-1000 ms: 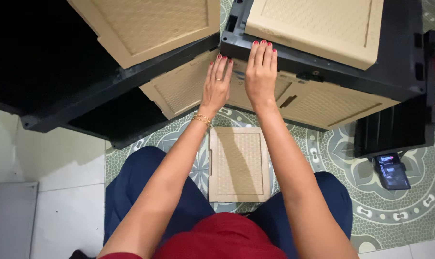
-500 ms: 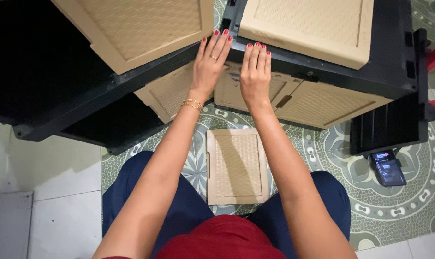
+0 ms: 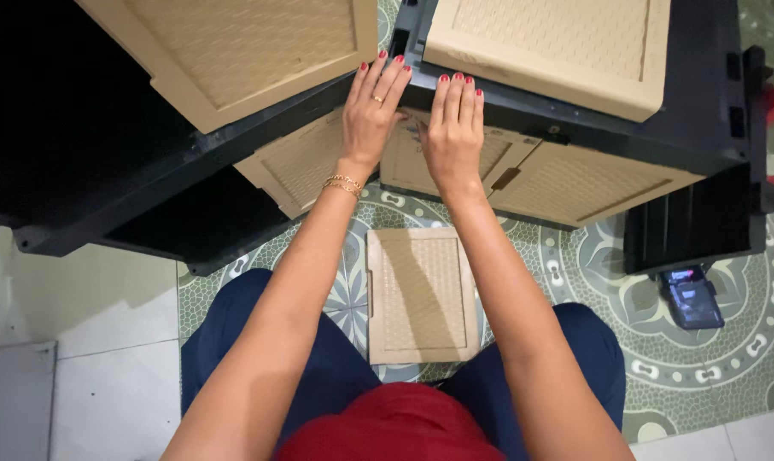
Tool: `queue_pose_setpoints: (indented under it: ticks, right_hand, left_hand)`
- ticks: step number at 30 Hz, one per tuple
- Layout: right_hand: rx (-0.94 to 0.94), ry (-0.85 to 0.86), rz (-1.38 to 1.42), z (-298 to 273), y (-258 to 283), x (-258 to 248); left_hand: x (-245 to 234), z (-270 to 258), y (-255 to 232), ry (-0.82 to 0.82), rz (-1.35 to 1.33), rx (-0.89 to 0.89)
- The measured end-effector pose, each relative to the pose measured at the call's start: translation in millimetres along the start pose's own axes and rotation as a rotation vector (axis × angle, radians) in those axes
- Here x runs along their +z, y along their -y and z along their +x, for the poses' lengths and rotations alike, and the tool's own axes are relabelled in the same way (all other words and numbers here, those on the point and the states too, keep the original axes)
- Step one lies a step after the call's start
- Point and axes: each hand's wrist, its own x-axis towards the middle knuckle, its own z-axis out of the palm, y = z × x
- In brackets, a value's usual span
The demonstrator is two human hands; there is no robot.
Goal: The person assembles a small cabinet by inserting beige plastic drawer inserts into a black frame and closing the doors. They handle multiple drawer components and align them into the frame, then close the cabinet doors.
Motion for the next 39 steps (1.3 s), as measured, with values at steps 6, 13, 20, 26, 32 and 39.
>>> queue_pose_setpoints:
  ticks: [6,13,20,26,32,39]
  right_hand:
    - [0.008,0.021,0.078,-3.0,-0.3,-4.0]
    - [0.04,0.084,0.075,1.8,5.2,-17.0]
    - [0.042,0.14,0.303,4.5,0.4,-38.2]
    - [0.197,0.006,0.143,-39.9,-45.5,-56.2]
    - [0.247,0.063,-0.039,-70.0,-113.8,-72.0]
    - [0.204,0.134,-0.156,-71.9,-109.9,-54.3]
  left_hand:
    - [-0.3,-1.1,-5.2,-0.009,0.035,-0.008]
    - [3.9,-5.7,-4.7,-0.014,0.023,-0.007]
    - [14.7,-7.7,-4.6,-0.027,0.038,-0.046]
    - [17.6,-11.1,-9.7,-0.002,0.133,-0.076]
    - [23.6,-8.2,-11.1,0.025,0.195,-0.091]
    - [27.1,-3.8,-14.4,0.037,0.244,-0.113]
